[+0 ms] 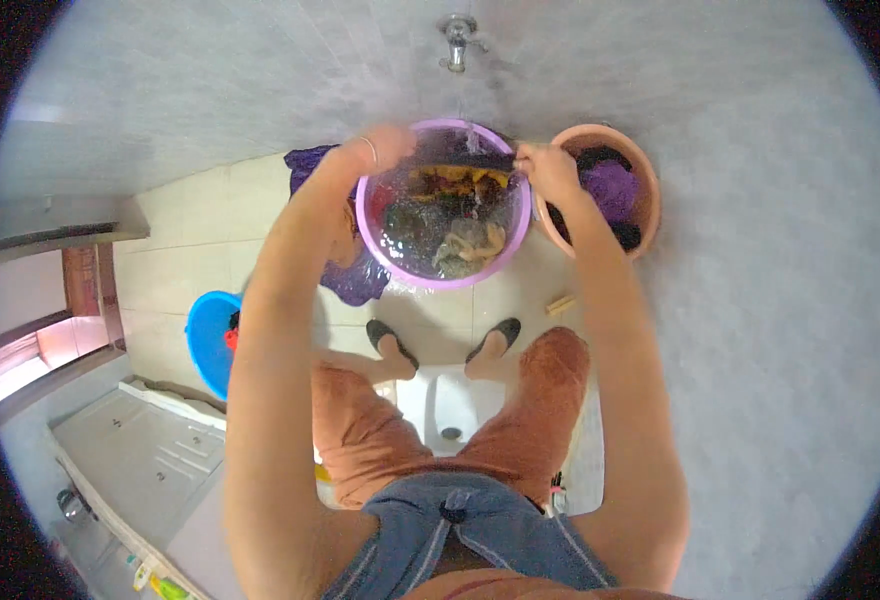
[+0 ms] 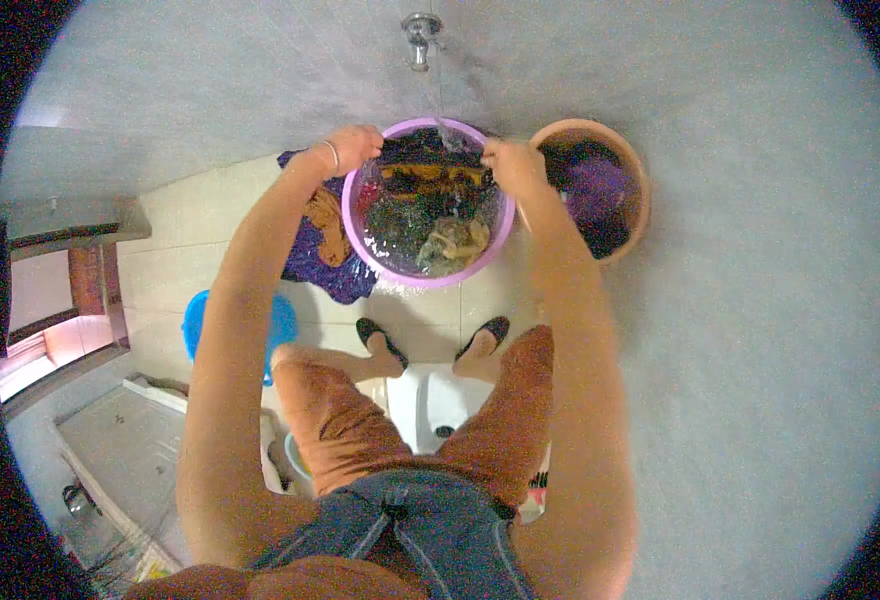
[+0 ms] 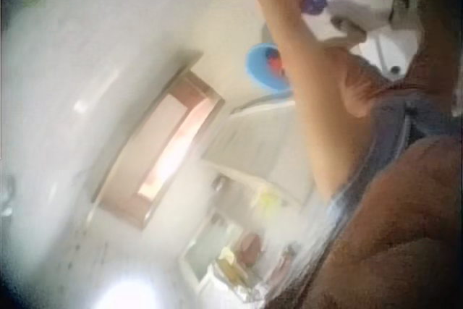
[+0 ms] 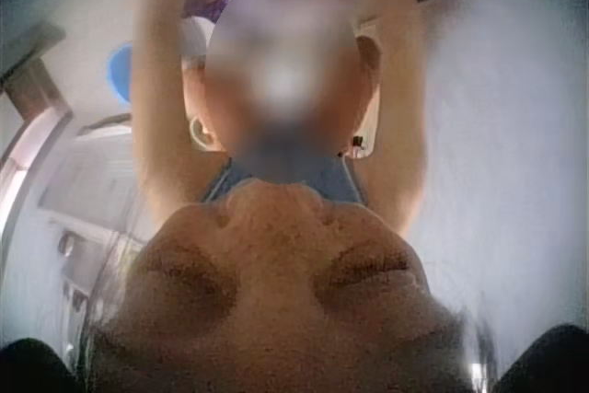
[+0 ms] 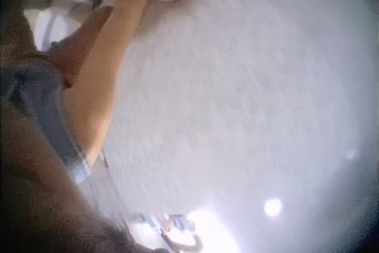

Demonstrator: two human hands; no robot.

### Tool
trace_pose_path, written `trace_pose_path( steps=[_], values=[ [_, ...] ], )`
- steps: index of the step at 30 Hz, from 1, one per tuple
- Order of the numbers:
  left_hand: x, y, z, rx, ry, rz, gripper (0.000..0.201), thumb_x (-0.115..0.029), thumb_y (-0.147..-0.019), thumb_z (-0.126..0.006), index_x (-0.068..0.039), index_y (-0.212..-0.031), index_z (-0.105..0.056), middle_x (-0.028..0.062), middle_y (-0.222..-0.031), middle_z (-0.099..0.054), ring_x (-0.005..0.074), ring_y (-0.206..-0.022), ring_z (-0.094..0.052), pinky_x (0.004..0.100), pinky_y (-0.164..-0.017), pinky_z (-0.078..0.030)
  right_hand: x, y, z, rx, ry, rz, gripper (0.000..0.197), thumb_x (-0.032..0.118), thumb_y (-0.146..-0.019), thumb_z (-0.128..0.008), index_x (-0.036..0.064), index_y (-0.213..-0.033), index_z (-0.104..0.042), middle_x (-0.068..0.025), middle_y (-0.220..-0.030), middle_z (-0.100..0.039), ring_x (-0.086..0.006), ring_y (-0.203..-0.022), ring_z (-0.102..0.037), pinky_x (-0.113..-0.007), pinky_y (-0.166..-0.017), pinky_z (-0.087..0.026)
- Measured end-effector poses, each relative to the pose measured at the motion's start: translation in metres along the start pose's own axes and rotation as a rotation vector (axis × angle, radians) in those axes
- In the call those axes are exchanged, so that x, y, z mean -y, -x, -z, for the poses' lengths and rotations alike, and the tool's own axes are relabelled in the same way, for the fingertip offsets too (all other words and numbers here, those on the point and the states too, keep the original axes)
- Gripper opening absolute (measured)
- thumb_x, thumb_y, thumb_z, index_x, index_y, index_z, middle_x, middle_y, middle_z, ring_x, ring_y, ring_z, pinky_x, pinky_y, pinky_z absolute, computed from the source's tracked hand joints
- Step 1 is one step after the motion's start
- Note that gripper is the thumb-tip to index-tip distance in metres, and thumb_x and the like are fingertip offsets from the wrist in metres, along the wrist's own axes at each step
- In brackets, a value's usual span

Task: The person washes clothes by hand in a basin under running water, scrubbing and wringing out the garments one at a time.

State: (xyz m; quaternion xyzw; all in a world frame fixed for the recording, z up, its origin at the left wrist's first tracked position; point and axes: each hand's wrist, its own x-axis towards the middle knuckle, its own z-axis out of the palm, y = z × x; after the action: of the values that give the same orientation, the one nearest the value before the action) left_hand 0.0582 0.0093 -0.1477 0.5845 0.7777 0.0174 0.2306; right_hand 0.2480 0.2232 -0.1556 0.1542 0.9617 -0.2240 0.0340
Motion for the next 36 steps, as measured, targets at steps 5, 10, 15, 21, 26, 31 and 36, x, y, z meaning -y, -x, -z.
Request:
trace_pose_path(
  steps=[5,10,15,21,26,31,36],
  values=[
    [-0.048,0.078,0.126,-0.206,0.023,-0.025,0.013,-0.014,-0.078,-0.048,-0.002,-0.080,-0.051,0.0152,-0.087,-0.052,0.0341,-0.083,-0.050,0.0405,-0.071,-0.040,0.065,0.018,0.128,-0.028,-0.039,0.051,0.017,0.026,-0.076,-0.053,0.0127,-0.087,-0.056,-0.0125,-0.079,-0.059,-0.0317,-0.076,-0.055,-0.041,-0.064,-0.041],
    [-0.074,0.141,0.222,-0.337,-0.060,-0.077,0.013,-0.014,-0.080,-0.046,-0.001,-0.082,-0.048,0.0168,-0.083,-0.052,0.0358,-0.079,-0.050,0.0422,-0.066,-0.040,0.127,0.037,0.235,-0.113,-0.168,0.173,0.017,0.020,-0.075,-0.055,0.0070,-0.085,-0.057,-0.0131,-0.074,-0.058,-0.0281,-0.068,-0.054,-0.033,-0.063,-0.042],
    [-0.103,0.179,0.318,-0.538,-0.139,-0.185,0.014,-0.015,-0.079,-0.047,-0.002,-0.081,-0.049,0.0168,-0.081,-0.052,0.0356,-0.077,-0.051,0.0422,-0.065,-0.041,0.167,0.057,0.332,-0.231,-0.160,0.270,0.020,0.021,-0.075,-0.055,0.0042,-0.086,-0.057,-0.0101,-0.073,-0.059,-0.0208,-0.067,-0.055,-0.030,-0.063,-0.042],
    [-0.145,0.224,0.421,-0.523,-0.361,-0.022,0.017,-0.016,-0.077,-0.048,0.000,-0.079,-0.053,0.0178,-0.074,-0.052,0.0359,-0.074,-0.049,0.0395,-0.066,-0.040,0.226,0.085,0.426,-0.404,-0.095,0.364,0.019,0.020,-0.074,-0.056,0.0015,-0.077,-0.057,-0.0078,-0.064,-0.056,-0.0154,-0.060,-0.052,-0.028,-0.057,-0.040],
    [-0.163,0.230,0.446,-0.746,-0.188,-0.174,0.020,-0.017,-0.080,-0.046,0.002,-0.077,-0.053,0.0173,-0.075,-0.053,0.0345,-0.075,-0.049,0.0399,-0.066,-0.039,0.257,0.117,0.453,-0.547,-0.158,0.202,0.020,0.018,-0.071,-0.057,-0.0021,-0.071,-0.055,-0.0137,-0.059,-0.054,-0.0220,-0.056,-0.051,-0.032,-0.053,-0.039],
    [-0.167,0.215,0.447,-0.682,-0.249,-0.145,0.021,-0.018,-0.081,-0.046,0.001,-0.080,-0.053,0.0170,-0.079,-0.053,0.0336,-0.078,-0.050,0.0406,-0.069,-0.039,0.258,0.105,0.454,-0.550,0.120,0.179,0.020,0.020,-0.070,-0.057,-0.0003,-0.071,-0.056,-0.0153,-0.063,-0.054,-0.0271,-0.059,-0.051,-0.035,-0.055,-0.040],
    [-0.159,0.208,0.431,-0.595,-0.274,-0.160,0.020,-0.017,-0.081,-0.045,0.001,-0.079,-0.055,0.0178,-0.082,-0.055,0.0333,-0.082,-0.050,0.0409,-0.070,-0.040,0.232,0.093,0.437,-0.482,0.094,0.200,0.020,0.020,-0.072,-0.057,0.0012,-0.078,-0.056,-0.0109,-0.066,-0.056,-0.0197,-0.061,-0.051,-0.031,-0.057,-0.040]
  ],
)
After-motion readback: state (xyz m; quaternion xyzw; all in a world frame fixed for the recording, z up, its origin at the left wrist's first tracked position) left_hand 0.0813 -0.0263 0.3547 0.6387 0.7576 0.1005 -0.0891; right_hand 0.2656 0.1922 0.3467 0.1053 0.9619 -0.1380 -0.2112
